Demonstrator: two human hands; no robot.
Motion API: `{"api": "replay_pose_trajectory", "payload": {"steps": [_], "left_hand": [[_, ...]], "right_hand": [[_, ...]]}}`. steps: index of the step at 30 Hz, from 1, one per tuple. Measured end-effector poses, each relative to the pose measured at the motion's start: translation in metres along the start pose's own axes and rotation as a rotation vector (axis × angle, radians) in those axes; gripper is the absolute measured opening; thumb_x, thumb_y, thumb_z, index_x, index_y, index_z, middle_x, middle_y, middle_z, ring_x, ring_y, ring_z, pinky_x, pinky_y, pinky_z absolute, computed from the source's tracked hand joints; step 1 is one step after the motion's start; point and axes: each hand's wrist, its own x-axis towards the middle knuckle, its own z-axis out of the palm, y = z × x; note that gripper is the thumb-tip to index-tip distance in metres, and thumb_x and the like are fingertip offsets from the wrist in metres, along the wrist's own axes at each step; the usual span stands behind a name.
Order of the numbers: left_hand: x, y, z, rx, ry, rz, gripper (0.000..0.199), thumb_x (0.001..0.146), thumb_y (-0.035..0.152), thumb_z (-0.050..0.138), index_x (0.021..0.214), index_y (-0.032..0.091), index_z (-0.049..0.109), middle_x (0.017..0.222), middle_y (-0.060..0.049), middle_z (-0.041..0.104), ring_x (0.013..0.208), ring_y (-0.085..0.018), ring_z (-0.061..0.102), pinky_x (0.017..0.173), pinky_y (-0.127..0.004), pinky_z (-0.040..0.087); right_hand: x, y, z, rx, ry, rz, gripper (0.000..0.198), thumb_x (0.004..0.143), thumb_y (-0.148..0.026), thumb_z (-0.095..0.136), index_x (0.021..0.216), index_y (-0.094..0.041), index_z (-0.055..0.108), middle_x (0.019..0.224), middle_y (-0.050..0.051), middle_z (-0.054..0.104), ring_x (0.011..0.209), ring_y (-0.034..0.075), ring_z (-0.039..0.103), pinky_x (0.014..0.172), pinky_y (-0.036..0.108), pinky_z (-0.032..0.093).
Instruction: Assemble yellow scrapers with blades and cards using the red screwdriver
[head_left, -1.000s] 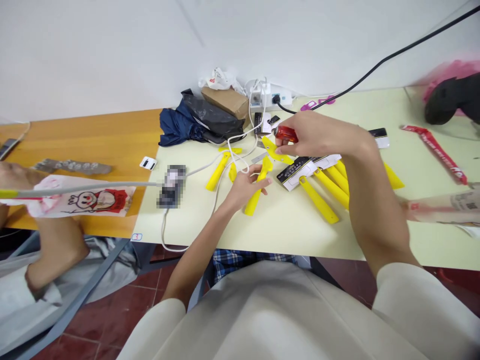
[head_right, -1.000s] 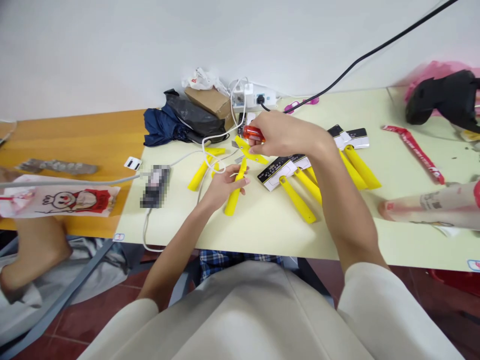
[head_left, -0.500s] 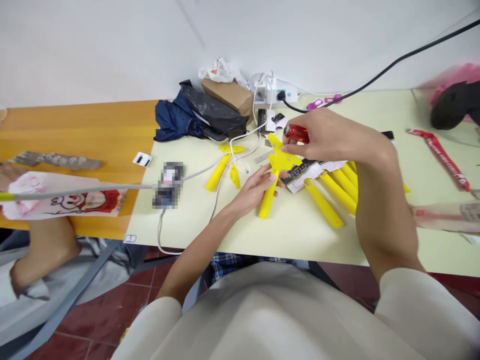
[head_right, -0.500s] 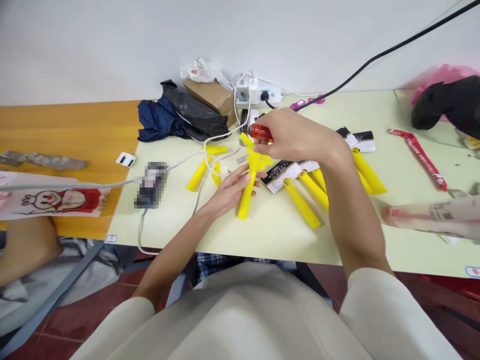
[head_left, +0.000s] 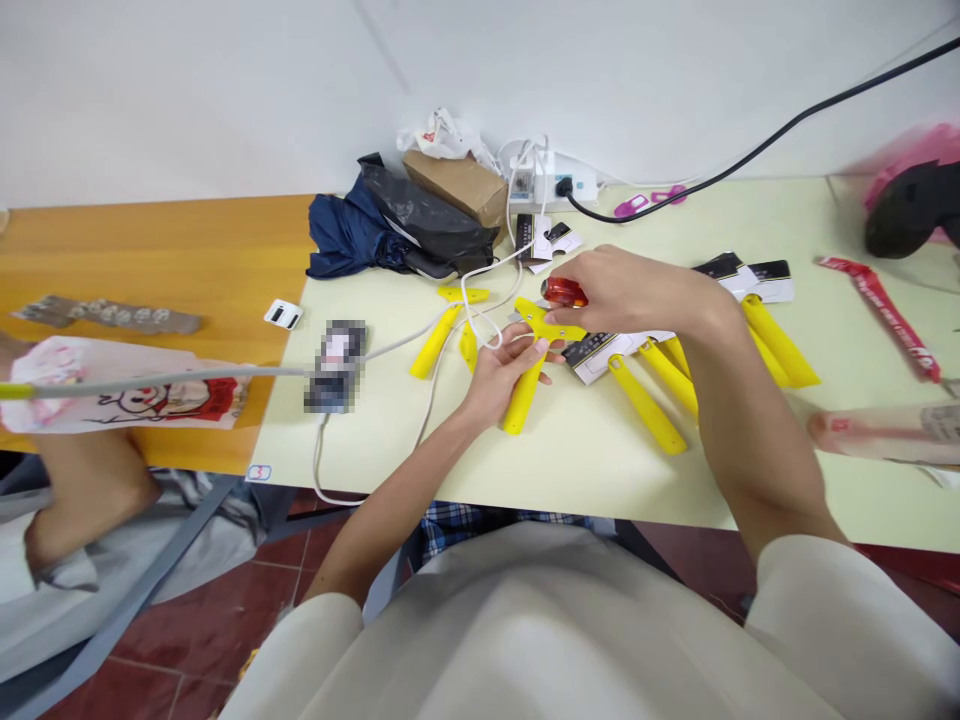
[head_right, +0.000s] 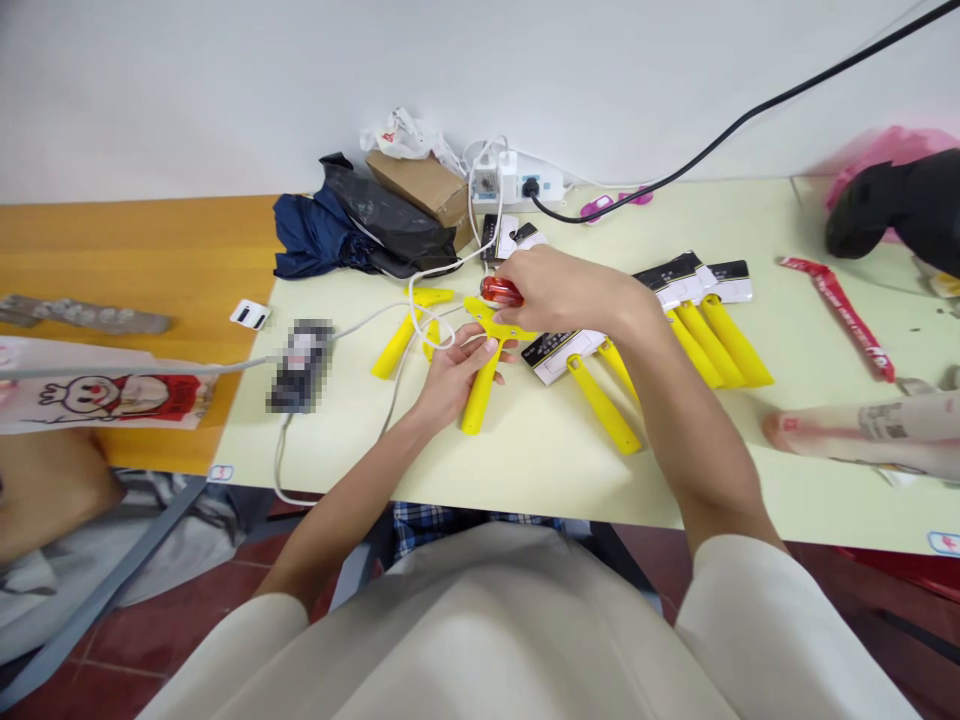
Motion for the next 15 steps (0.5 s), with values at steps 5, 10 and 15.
{"api": "replay_pose_trajectory", "payload": {"steps": [5,10,15], "left_hand": [[-0.0010,-0.0002,0.0022,0.061,0.071,0.042,0.056,0.083,0.056,0.094,0.106,0.024,0.054,0.098,-0.007,0.084,0.083,-0.022,0.082,0.053,-0.023,0.057],[-0.0042,0.0044,0.0037,0.094,0.073,0.057,0.053,0.087,0.056,0.091,0.104,0.024,0.051,0.097,-0.007,0.084,0.075,-0.018,0.078,0.051,-0.023,0.057],[-0.0047,0.0049,0.0017,0.090,0.058,0.066,0.053,0.085,0.052,0.093,0.106,0.024,0.054,0.091,-0.003,0.081,0.073,-0.017,0.076,0.050,-0.023,0.055]], "right_hand": [[0.0014,-0.0039,0.0016,0.011,-0.029,-0.014,0.034,0.098,-0.023,0.066,0.074,-0.022,0.041,0.064,-0.003,0.042,0.061,0.013,0.031,0.064,0.038,0.022],[0.0017,-0.0031,0.0005,0.018,-0.041,0.013,0.035,0.098,-0.027,0.067,0.074,-0.022,0.041,0.064,-0.003,0.043,0.060,0.013,0.032,0.062,0.038,0.023],[-0.0014,-0.0002,-0.0014,0.043,-0.053,-0.023,0.037,0.100,-0.029,0.065,0.074,-0.021,0.040,0.065,-0.003,0.043,0.061,0.012,0.032,0.062,0.038,0.023]]}}
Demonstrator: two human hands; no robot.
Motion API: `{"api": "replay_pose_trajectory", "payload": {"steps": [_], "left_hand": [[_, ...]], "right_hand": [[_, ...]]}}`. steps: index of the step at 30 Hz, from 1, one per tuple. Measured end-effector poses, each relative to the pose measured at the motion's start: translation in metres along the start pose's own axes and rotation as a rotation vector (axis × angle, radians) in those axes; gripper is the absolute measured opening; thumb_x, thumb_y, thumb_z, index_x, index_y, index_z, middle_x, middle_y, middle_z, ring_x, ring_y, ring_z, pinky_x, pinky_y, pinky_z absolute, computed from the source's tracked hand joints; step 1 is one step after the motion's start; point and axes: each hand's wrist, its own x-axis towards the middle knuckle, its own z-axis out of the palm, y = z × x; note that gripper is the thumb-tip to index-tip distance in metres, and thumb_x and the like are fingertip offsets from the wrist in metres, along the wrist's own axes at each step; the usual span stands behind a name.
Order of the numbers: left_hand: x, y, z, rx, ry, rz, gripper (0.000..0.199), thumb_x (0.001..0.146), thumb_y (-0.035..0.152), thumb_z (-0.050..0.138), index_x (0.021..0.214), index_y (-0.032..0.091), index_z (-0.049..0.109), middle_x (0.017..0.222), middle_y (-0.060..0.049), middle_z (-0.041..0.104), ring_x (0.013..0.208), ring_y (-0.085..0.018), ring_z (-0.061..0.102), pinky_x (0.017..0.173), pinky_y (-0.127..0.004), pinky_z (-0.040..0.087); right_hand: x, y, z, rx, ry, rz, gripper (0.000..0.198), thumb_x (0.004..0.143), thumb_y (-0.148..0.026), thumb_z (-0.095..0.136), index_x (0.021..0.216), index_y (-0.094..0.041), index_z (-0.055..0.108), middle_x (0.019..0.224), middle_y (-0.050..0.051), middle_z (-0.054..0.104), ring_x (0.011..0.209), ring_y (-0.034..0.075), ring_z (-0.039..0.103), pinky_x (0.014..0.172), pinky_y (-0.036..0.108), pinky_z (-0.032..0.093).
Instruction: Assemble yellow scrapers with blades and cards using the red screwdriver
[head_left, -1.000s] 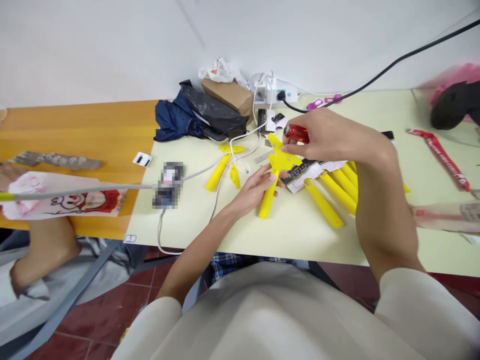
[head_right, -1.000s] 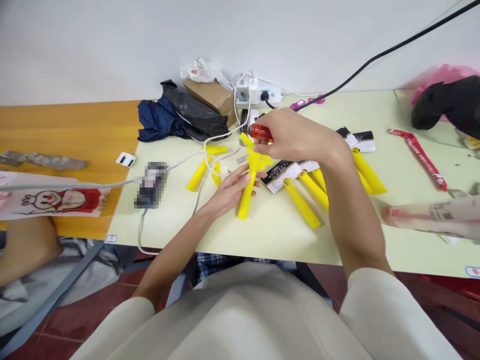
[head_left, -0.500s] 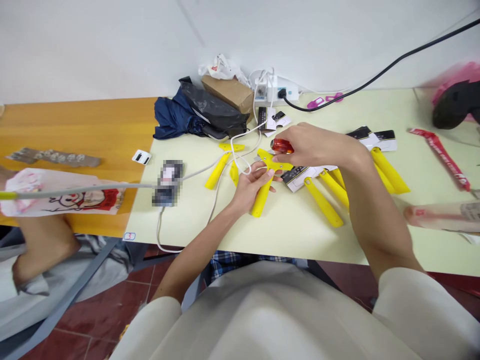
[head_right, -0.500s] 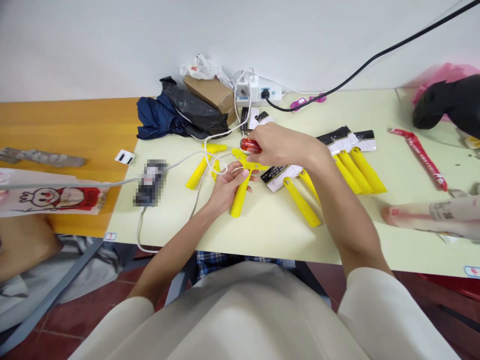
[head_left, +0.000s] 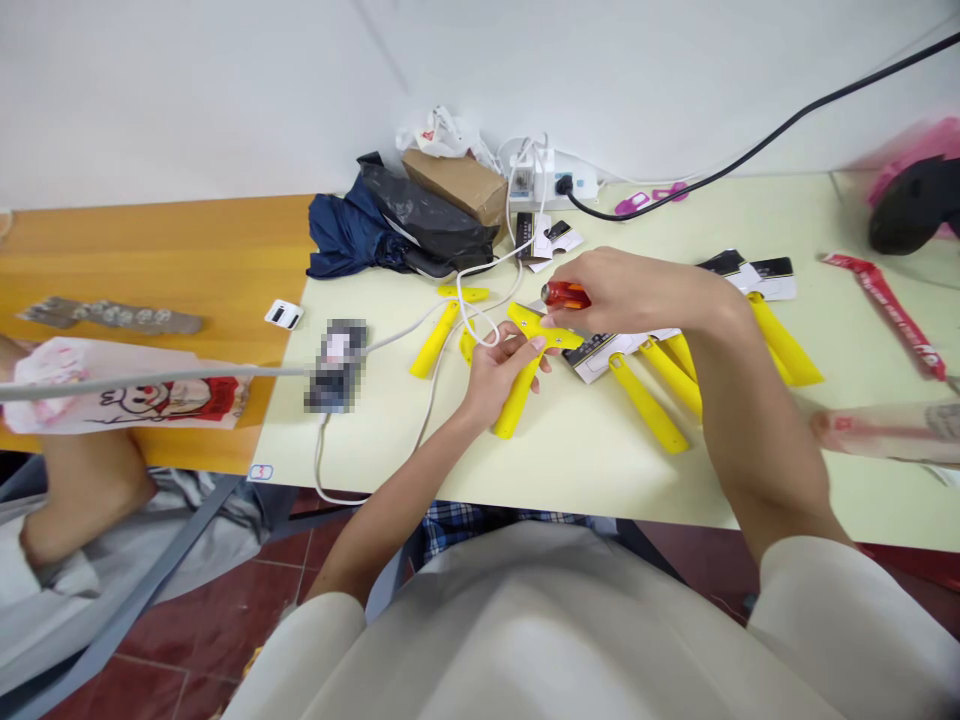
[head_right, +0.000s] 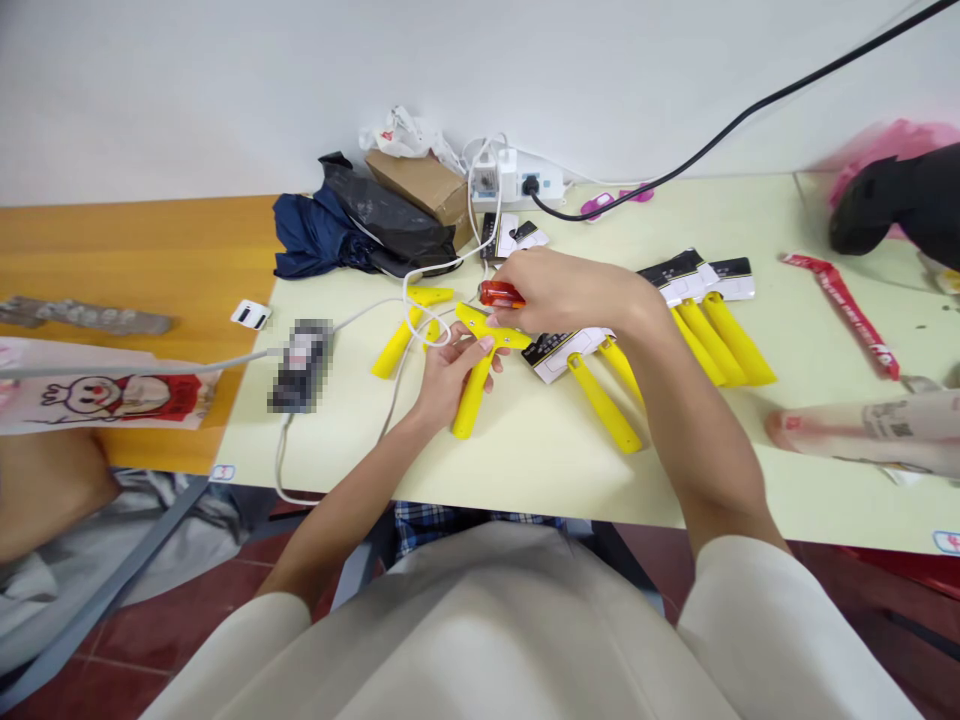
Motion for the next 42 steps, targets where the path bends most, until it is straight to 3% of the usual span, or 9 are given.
{"api": "replay_pose_trajectory", "payload": {"steps": [4,12,21,27,42], "left_hand": [[0.000,0.001,-0.001,-0.011,-0.014,-0.008,0.052,0.084,0.050,0.095,0.106,0.024,0.056,0.093,-0.005,0.081,0.072,-0.017,0.076,0.049,-0.023,0.055],[-0.001,0.003,-0.001,-0.023,-0.022,0.004,0.049,0.085,0.051,0.094,0.106,0.023,0.059,0.094,-0.006,0.083,0.071,-0.017,0.076,0.048,-0.022,0.053],[-0.002,0.005,0.001,-0.016,0.016,-0.006,0.044,0.086,0.051,0.092,0.106,0.021,0.068,0.094,-0.008,0.083,0.071,-0.016,0.074,0.047,-0.022,0.052],[-0.001,0.001,-0.003,-0.013,-0.007,0.004,0.035,0.090,0.047,0.089,0.097,0.017,0.074,0.093,-0.009,0.082,0.069,-0.014,0.071,0.046,-0.022,0.053],[-0.002,-0.005,-0.003,-0.027,0.026,-0.025,0.037,0.087,0.048,0.091,0.090,0.018,0.069,0.092,-0.009,0.081,0.068,-0.014,0.071,0.045,-0.023,0.049]], "right_hand": [[0.000,0.001,0.000,0.005,0.000,-0.021,0.034,0.099,-0.025,0.064,0.074,-0.022,0.040,0.065,-0.003,0.043,0.059,0.012,0.031,0.061,0.038,0.024],[0.004,0.007,0.001,0.059,0.051,-0.048,0.043,0.101,-0.038,0.067,0.074,-0.022,0.037,0.065,-0.004,0.037,0.061,0.013,0.029,0.063,0.036,0.026],[0.003,0.004,0.000,0.097,0.040,-0.077,0.037,0.098,-0.024,0.066,0.073,-0.021,0.039,0.065,-0.004,0.039,0.061,0.012,0.031,0.064,0.035,0.028],[0.006,0.006,0.000,0.155,0.028,-0.089,0.034,0.098,-0.026,0.071,0.075,-0.021,0.046,0.070,-0.004,0.047,0.065,0.012,0.036,0.066,0.033,0.031],[0.016,0.023,0.004,0.276,-0.047,-0.077,0.031,0.097,-0.036,0.075,0.079,-0.021,0.055,0.075,-0.002,0.056,0.069,0.014,0.044,0.066,0.033,0.034]]}}
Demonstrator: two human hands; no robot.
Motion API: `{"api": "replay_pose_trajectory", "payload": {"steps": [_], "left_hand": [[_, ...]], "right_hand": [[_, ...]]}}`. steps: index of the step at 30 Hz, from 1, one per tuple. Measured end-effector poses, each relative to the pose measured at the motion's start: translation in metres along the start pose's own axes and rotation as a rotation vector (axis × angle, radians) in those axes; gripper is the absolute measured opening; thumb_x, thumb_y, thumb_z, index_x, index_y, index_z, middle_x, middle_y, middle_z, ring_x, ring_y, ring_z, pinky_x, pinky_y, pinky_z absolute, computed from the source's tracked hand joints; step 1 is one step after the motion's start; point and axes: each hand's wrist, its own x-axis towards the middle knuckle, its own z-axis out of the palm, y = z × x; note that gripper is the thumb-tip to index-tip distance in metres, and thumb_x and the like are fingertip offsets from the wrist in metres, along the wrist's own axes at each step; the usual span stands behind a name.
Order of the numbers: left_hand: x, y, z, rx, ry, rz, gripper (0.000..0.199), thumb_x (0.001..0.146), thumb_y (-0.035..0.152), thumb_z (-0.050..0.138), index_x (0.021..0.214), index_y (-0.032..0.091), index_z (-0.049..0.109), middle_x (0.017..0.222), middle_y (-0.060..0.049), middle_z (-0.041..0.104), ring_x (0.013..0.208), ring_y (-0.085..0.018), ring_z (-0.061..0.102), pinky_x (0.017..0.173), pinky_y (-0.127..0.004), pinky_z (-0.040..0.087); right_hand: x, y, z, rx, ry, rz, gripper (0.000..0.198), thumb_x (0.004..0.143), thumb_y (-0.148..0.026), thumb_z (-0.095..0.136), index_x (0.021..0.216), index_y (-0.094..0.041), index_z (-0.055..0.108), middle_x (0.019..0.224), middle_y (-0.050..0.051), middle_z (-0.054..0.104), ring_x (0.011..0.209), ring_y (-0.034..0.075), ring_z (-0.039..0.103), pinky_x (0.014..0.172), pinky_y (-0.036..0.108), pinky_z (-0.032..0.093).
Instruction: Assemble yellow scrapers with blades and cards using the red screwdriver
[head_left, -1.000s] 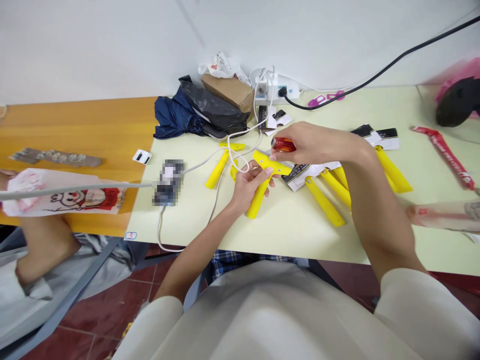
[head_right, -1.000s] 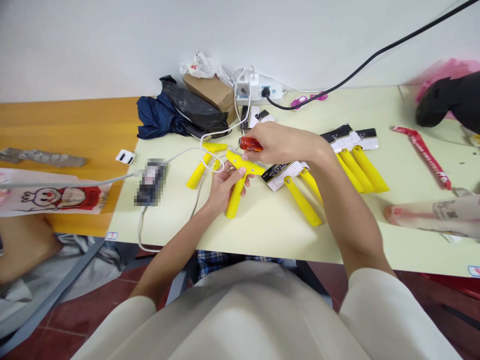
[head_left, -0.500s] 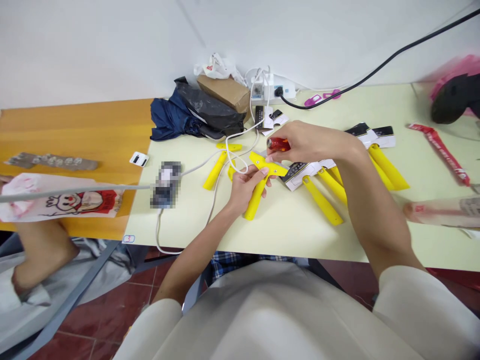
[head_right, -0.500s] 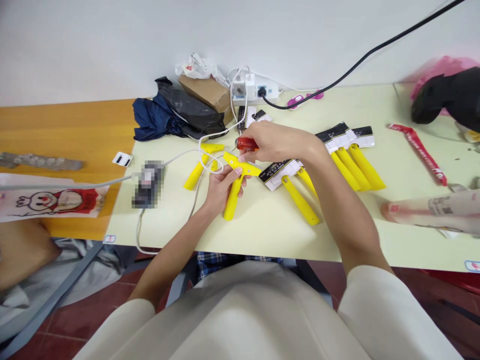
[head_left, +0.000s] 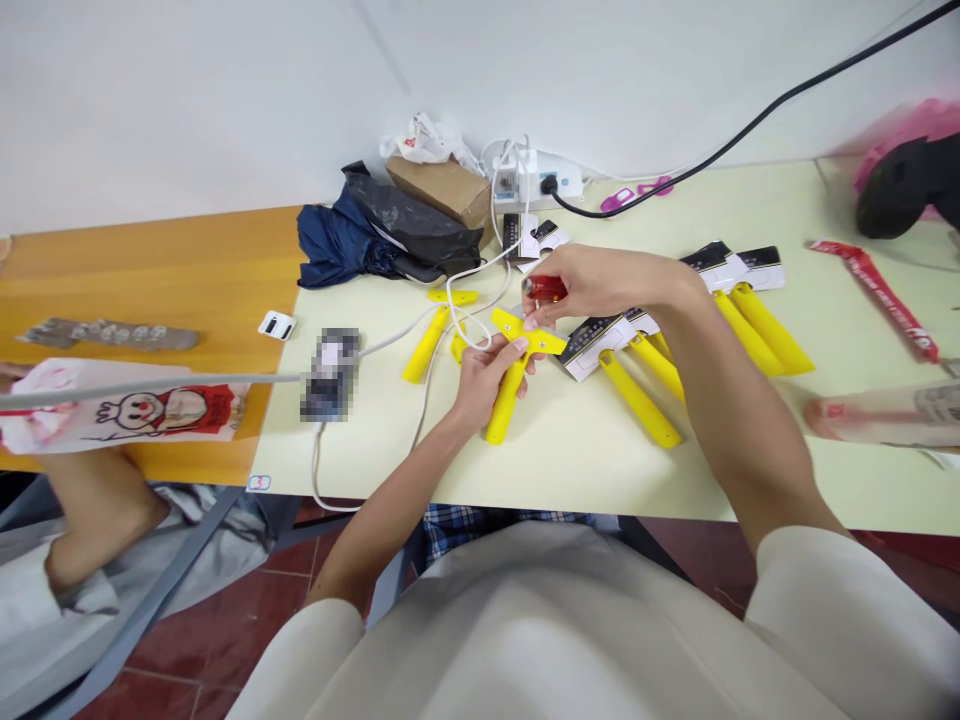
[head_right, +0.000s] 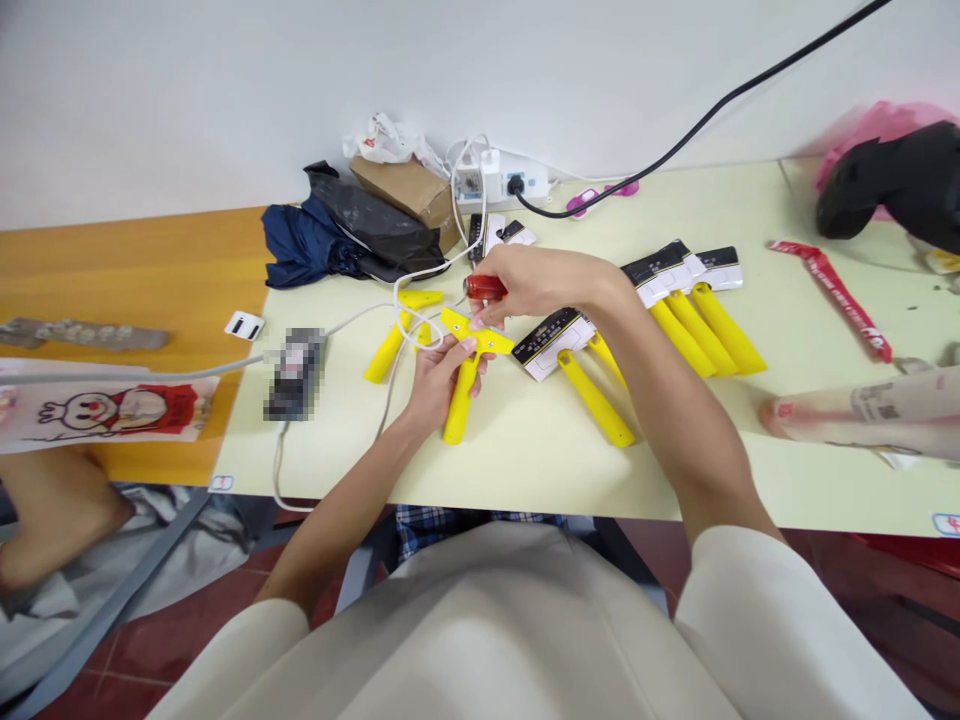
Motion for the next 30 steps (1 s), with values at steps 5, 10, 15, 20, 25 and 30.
{"api": "replay_pose_trajectory", "payload": {"steps": [5,10,15,20,25,30], "left_hand": [[0.004,0.002,0.001,0.001,0.037,0.008,0.041,0.085,0.051,0.091,0.091,0.019,0.067,0.092,-0.009,0.080,0.070,-0.015,0.072,0.045,-0.022,0.047],[0.011,0.017,-0.006,-0.073,0.133,0.104,0.040,0.087,0.047,0.090,0.087,0.021,0.061,0.094,-0.008,0.080,0.070,-0.012,0.069,0.047,-0.020,0.047],[0.016,0.032,-0.013,-0.104,0.209,0.138,0.042,0.085,0.049,0.090,0.089,0.021,0.059,0.094,-0.006,0.078,0.072,-0.012,0.068,0.048,-0.020,0.046],[0.018,0.037,-0.016,-0.119,0.261,0.163,0.043,0.085,0.050,0.092,0.090,0.020,0.061,0.095,-0.007,0.078,0.076,-0.013,0.070,0.049,-0.021,0.047],[0.019,0.029,-0.016,-0.116,0.218,0.163,0.041,0.085,0.048,0.093,0.091,0.021,0.062,0.097,-0.007,0.080,0.080,-0.015,0.074,0.051,-0.022,0.050],[0.016,0.024,-0.010,-0.081,0.166,0.122,0.041,0.085,0.048,0.092,0.093,0.019,0.064,0.102,-0.011,0.083,0.089,-0.018,0.078,0.054,-0.022,0.052]], "right_hand": [[-0.005,-0.002,-0.004,-0.054,0.021,0.015,0.029,0.101,-0.040,0.072,0.083,-0.020,0.061,0.079,0.000,0.063,0.069,0.014,0.047,0.067,0.033,0.035],[-0.008,0.008,-0.010,-0.204,0.220,0.112,0.034,0.106,-0.045,0.064,0.083,-0.020,0.063,0.077,0.002,0.064,0.066,0.014,0.047,0.068,0.034,0.033],[0.003,0.015,-0.004,-0.340,0.182,0.240,0.018,0.098,-0.031,0.071,0.088,-0.021,0.061,0.078,0.005,0.062,0.068,0.017,0.048,0.067,0.036,0.033],[0.022,0.035,0.009,-0.357,0.070,0.383,0.017,0.091,-0.029,0.083,0.100,-0.021,0.072,0.095,0.011,0.072,0.081,0.024,0.061,0.070,0.037,0.037],[0.036,0.064,0.016,-0.407,0.075,0.420,0.021,0.096,-0.032,0.078,0.111,-0.019,0.074,0.108,0.016,0.074,0.092,0.027,0.065,0.075,0.038,0.039],[0.040,0.080,0.020,-0.396,0.041,0.422,0.015,0.099,-0.034,0.070,0.101,-0.019,0.071,0.099,0.015,0.074,0.084,0.025,0.063,0.074,0.039,0.039]]}}
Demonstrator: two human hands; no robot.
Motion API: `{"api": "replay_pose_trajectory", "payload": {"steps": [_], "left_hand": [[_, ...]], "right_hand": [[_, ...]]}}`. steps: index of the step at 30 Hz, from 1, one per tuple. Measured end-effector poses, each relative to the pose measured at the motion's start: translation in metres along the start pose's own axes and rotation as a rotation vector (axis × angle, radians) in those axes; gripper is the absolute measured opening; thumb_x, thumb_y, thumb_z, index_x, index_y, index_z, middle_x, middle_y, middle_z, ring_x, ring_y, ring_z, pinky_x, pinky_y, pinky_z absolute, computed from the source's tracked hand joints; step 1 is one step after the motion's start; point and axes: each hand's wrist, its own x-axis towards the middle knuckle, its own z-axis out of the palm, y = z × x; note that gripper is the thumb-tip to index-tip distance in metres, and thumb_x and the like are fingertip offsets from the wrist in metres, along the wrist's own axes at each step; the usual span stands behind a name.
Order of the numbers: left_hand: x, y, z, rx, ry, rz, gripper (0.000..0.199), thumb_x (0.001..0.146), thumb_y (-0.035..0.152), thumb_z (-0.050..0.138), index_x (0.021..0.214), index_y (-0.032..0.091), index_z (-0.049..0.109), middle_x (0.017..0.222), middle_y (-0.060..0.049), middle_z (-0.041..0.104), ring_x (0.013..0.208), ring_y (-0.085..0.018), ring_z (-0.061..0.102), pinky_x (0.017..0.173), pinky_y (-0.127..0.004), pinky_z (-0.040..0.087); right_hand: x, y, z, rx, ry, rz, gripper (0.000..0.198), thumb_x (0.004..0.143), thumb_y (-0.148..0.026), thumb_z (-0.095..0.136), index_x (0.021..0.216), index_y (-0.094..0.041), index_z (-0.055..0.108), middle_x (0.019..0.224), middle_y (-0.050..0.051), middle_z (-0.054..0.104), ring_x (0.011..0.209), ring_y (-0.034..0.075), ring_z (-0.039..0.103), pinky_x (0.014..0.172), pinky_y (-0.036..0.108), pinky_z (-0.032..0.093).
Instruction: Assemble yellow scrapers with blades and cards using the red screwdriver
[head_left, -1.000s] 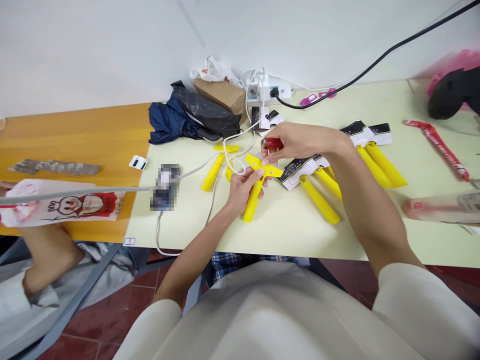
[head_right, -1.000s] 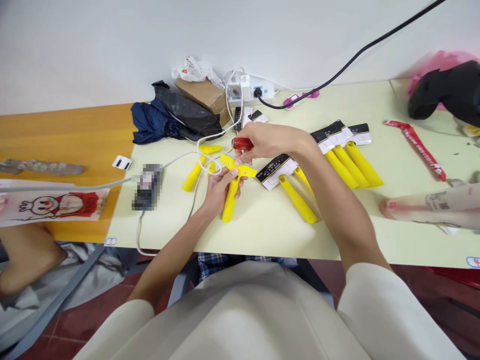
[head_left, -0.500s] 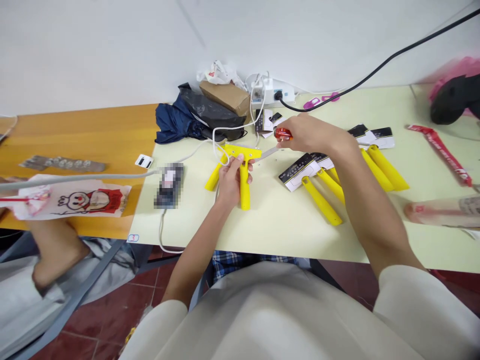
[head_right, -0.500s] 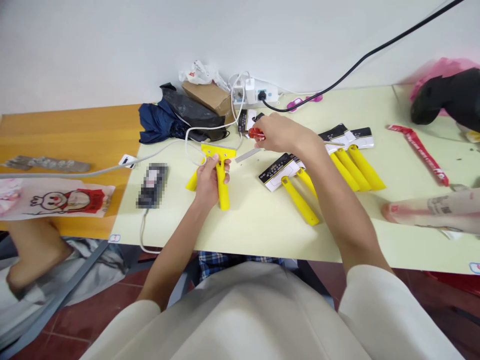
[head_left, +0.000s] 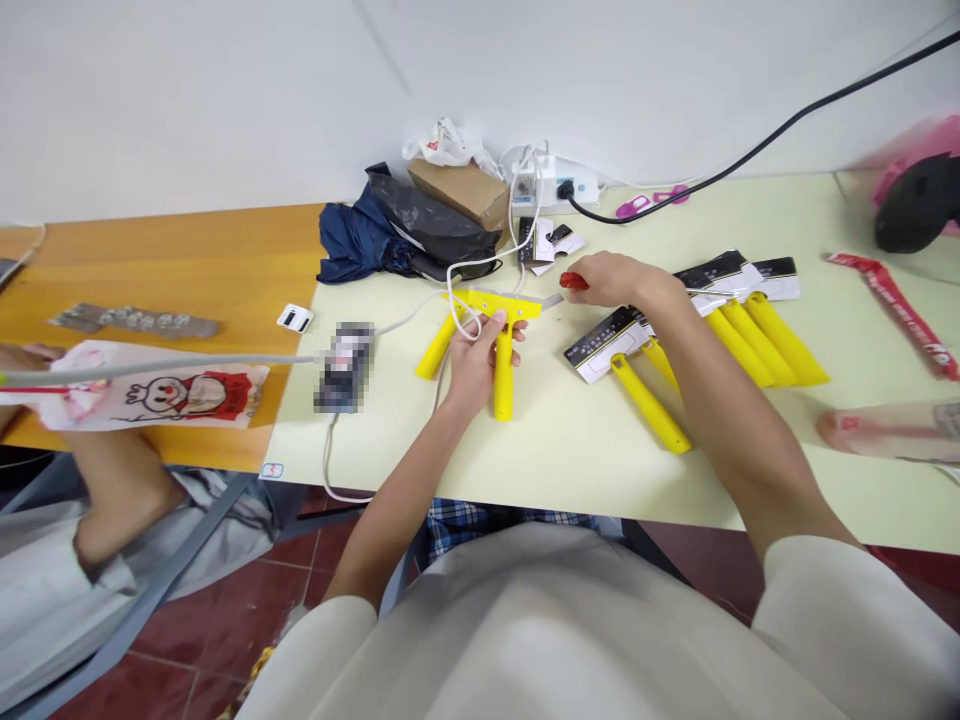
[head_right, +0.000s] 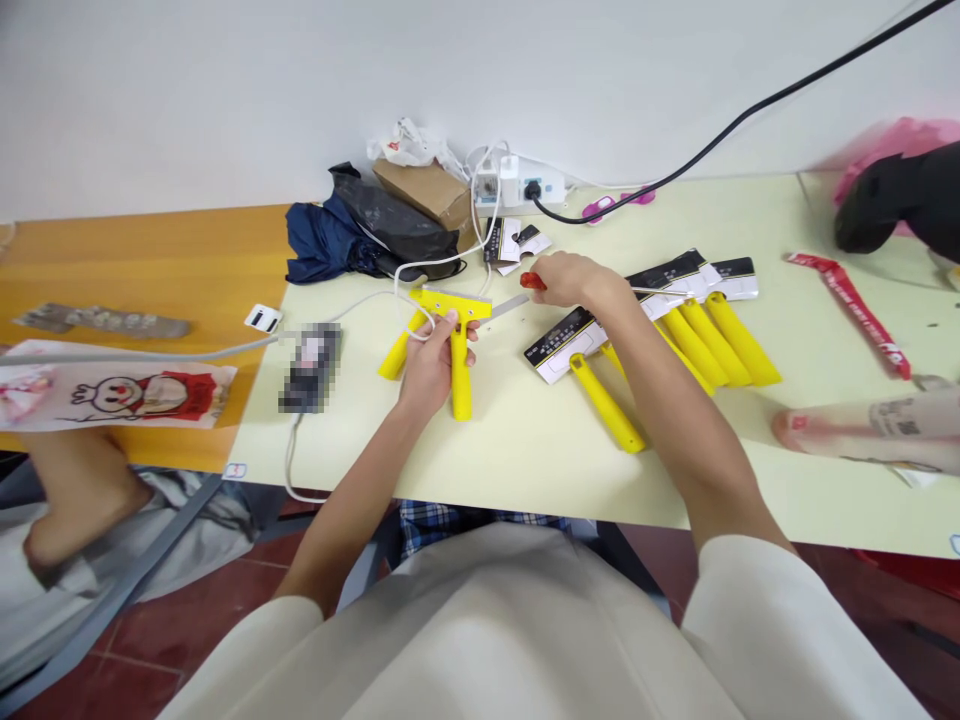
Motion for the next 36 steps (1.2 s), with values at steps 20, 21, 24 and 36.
{"api": "replay_pose_trajectory", "payload": {"steps": [20,21,24,36], "left_hand": [[-0.009,0.015,-0.007,-0.525,-0.427,-0.661,0.015,0.088,0.018,0.072,0.095,0.019,0.059,0.070,0.002,0.042,0.052,-0.010,0.044,0.035,-0.015,0.031],[-0.009,0.013,-0.009,-0.536,-0.455,-0.681,0.019,0.084,0.018,0.073,0.094,0.019,0.057,0.068,0.003,0.040,0.051,-0.009,0.041,0.035,-0.015,0.029],[-0.010,0.006,-0.014,-0.505,-0.498,-0.744,0.024,0.078,0.023,0.073,0.087,0.023,0.051,0.061,0.005,0.035,0.045,-0.010,0.031,0.032,-0.017,0.023],[-0.014,0.000,0.004,-0.230,-0.341,-0.351,0.026,0.079,0.036,0.078,0.097,0.021,0.067,0.106,-0.013,0.076,0.088,-0.023,0.074,0.045,-0.021,0.051]], "right_hand": [[-0.053,-0.038,-0.041,0.294,0.217,-0.404,0.028,0.100,-0.045,0.073,0.114,-0.021,0.074,0.101,0.006,0.069,0.084,0.019,0.056,0.080,0.035,0.041],[-0.061,-0.043,-0.045,0.366,0.213,-0.484,0.033,0.101,-0.049,0.072,0.120,-0.021,0.075,0.096,0.004,0.066,0.081,0.018,0.053,0.078,0.034,0.041],[-0.076,-0.056,-0.051,0.475,0.076,-0.622,0.034,0.100,-0.049,0.074,0.120,-0.022,0.078,0.084,0.000,0.061,0.074,0.015,0.047,0.071,0.033,0.037],[-0.086,-0.060,-0.053,0.301,0.136,-0.478,0.037,0.097,-0.025,0.075,0.069,-0.019,0.051,0.063,-0.005,0.040,0.062,0.010,0.029,0.063,0.033,0.027]]}}
